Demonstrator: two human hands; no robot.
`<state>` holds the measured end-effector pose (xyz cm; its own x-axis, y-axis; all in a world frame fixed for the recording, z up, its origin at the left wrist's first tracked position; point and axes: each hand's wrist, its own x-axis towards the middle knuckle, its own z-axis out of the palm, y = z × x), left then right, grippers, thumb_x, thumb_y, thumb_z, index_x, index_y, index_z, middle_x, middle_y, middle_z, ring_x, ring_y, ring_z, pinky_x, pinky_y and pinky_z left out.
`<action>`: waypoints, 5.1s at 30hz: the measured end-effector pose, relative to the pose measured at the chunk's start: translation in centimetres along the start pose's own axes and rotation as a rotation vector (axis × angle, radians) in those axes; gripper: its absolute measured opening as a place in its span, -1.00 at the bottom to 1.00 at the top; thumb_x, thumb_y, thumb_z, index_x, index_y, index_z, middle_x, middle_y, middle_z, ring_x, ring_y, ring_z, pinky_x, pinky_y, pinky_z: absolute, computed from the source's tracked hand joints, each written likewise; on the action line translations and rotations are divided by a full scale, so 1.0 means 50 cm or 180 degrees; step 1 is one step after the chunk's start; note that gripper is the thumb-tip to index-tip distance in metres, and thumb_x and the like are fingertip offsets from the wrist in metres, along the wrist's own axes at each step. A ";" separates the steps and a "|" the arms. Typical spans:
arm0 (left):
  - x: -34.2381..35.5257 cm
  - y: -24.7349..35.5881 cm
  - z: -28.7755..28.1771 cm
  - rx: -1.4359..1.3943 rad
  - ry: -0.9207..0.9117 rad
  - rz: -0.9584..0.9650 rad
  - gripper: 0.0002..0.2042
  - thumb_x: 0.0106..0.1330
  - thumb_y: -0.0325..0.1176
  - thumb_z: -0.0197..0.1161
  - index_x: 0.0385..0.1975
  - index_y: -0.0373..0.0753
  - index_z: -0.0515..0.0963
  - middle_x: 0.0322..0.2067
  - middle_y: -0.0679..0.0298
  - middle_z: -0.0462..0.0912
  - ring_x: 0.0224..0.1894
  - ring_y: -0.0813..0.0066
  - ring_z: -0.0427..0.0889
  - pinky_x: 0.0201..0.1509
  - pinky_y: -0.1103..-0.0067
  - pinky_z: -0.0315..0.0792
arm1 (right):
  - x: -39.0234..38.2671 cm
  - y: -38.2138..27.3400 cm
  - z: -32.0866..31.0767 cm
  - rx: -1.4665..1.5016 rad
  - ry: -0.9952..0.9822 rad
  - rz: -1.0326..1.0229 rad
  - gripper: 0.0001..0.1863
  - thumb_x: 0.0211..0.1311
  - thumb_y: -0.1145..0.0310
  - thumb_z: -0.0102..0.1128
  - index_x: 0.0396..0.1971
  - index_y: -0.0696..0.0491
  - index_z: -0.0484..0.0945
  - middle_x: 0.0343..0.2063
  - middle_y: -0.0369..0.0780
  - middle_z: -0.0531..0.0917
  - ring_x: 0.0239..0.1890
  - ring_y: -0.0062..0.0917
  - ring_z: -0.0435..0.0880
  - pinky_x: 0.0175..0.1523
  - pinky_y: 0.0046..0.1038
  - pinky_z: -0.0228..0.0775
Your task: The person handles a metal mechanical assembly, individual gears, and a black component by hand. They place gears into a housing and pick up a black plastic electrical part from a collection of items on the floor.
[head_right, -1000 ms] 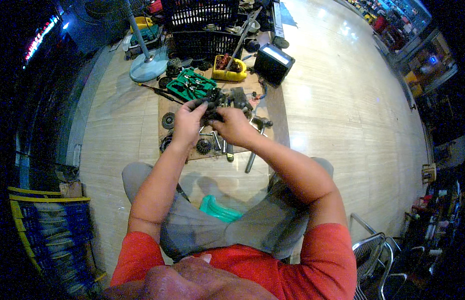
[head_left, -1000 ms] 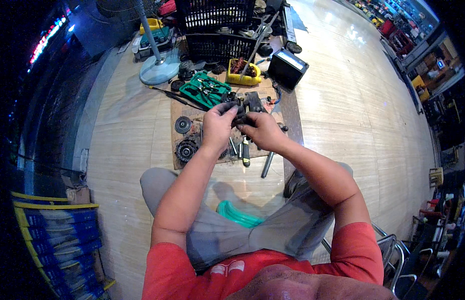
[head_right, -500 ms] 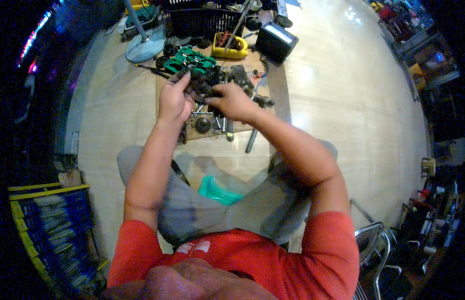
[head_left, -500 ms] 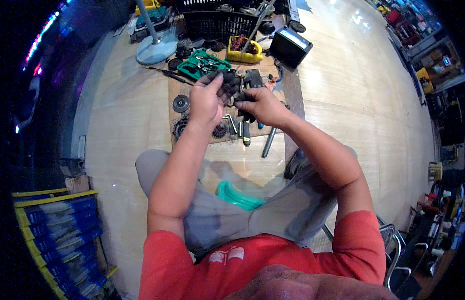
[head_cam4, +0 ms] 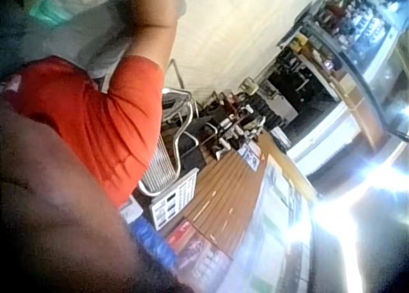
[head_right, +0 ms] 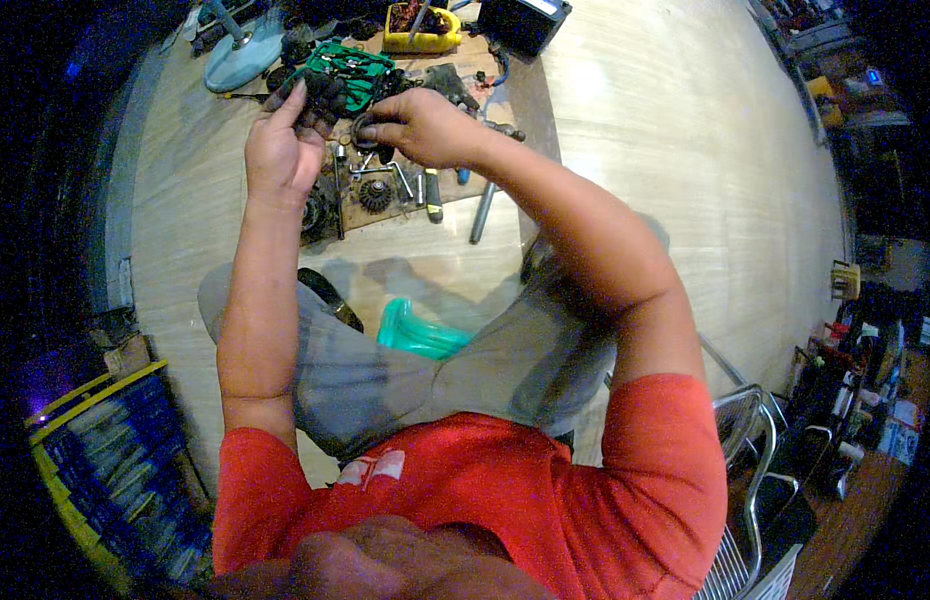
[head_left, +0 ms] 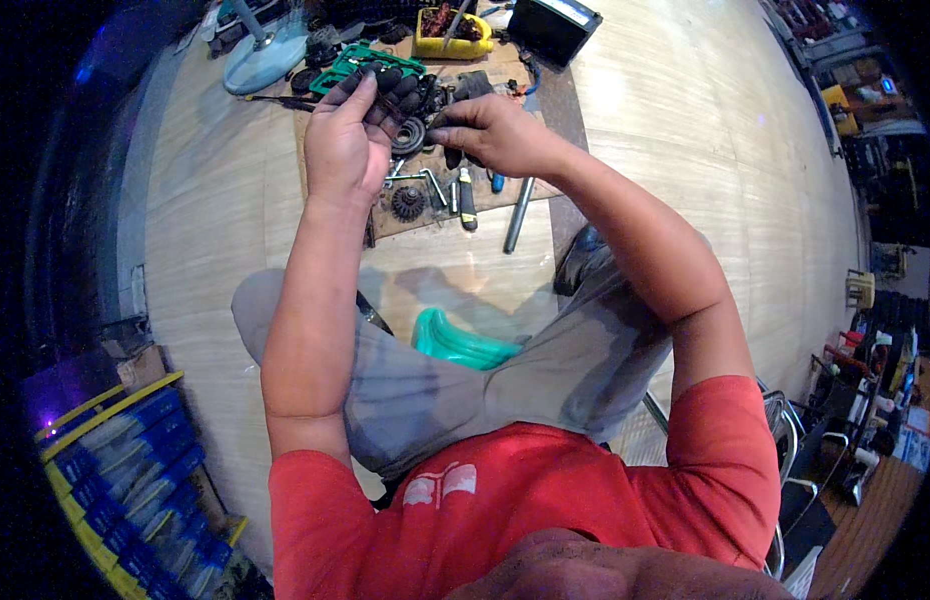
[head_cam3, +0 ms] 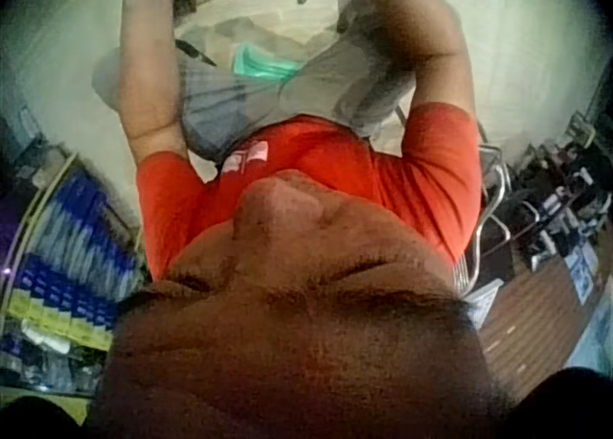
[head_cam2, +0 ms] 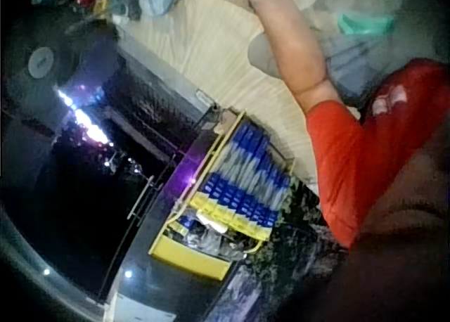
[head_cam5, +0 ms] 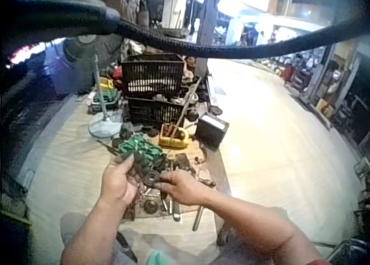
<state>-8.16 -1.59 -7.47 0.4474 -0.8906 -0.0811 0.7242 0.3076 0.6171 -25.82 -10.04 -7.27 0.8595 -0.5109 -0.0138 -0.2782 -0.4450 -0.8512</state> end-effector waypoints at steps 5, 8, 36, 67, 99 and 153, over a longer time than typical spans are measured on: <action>-0.001 0.000 0.004 -0.0073 -0.0128 -0.0044 -0.88 0.39 -0.54 0.08 -0.15 -0.36 0.51 -0.22 0.04 0.67 -0.20 0.20 0.70 -0.03 0.27 0.63 | 0.001 0.003 0.001 0.0111 -0.0082 -0.0025 -0.68 0.31 0.16 0.18 -0.21 0.13 0.63 -0.63 -0.09 0.57 -0.59 -0.44 0.54 -0.38 -0.33 0.41; -0.002 -0.008 0.007 -0.0019 -0.0148 -0.0080 -0.88 0.40 -0.53 0.08 -0.16 -0.37 0.51 -0.21 0.03 0.66 -0.19 0.16 0.70 -0.02 0.26 0.63 | 0.002 0.000 0.006 0.0405 0.0218 -0.0345 -0.70 0.32 0.19 0.17 -0.20 0.15 0.62 -0.62 -0.15 0.58 -0.59 -0.50 0.52 -0.40 -0.37 0.41; -0.048 -0.011 0.043 0.4011 -0.1349 -0.0943 -0.78 0.24 -0.47 0.23 -0.16 -0.44 0.62 -0.36 0.18 0.72 -0.36 0.54 0.65 -0.21 0.57 0.52 | -0.007 0.001 -0.078 -0.1940 0.0175 -0.0430 -0.80 0.17 0.25 0.18 -0.38 0.08 0.60 -0.40 -0.02 0.66 -0.26 -0.05 0.64 -0.13 -0.07 0.47; -0.018 -0.033 0.018 0.0452 -0.0052 -0.0027 -0.86 0.41 -0.52 0.08 -0.14 -0.37 0.53 -0.21 0.06 0.67 -0.18 0.23 0.70 -0.04 0.38 0.63 | -0.007 -0.023 0.034 -0.0274 0.0612 0.0187 -0.69 0.12 0.23 0.31 -0.26 0.16 0.62 -0.37 0.04 0.66 -0.27 -0.06 0.65 -0.12 -0.19 0.48; -0.033 -0.057 0.015 0.0133 -0.0446 -0.0315 -0.86 0.39 -0.53 0.08 -0.15 -0.38 0.53 -0.20 0.07 0.67 -0.17 0.25 0.69 -0.10 0.44 0.60 | 0.004 -0.026 0.002 0.1184 0.0513 0.0483 -0.68 0.04 0.35 0.42 -0.23 0.21 0.64 -0.42 -0.23 0.71 -0.41 -0.62 0.63 -0.24 -0.50 0.51; -0.037 -0.075 0.026 0.3019 0.0107 0.0096 -0.74 0.40 -0.35 0.12 -0.05 -0.37 0.58 -0.20 0.20 0.70 -0.19 0.48 0.63 -0.04 0.56 0.47 | 0.003 -0.012 -0.023 -0.0665 0.0896 0.0310 -0.74 0.20 0.26 0.26 -0.30 0.18 0.63 -0.49 -0.03 0.64 -0.43 -0.28 0.61 -0.25 -0.27 0.42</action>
<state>-12.37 -1.51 -8.62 0.4847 -0.8721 -0.0680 -0.0093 -0.0829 0.9965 -25.99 -10.70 -6.14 0.6811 -0.7278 0.0802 -0.4594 -0.5101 -0.7271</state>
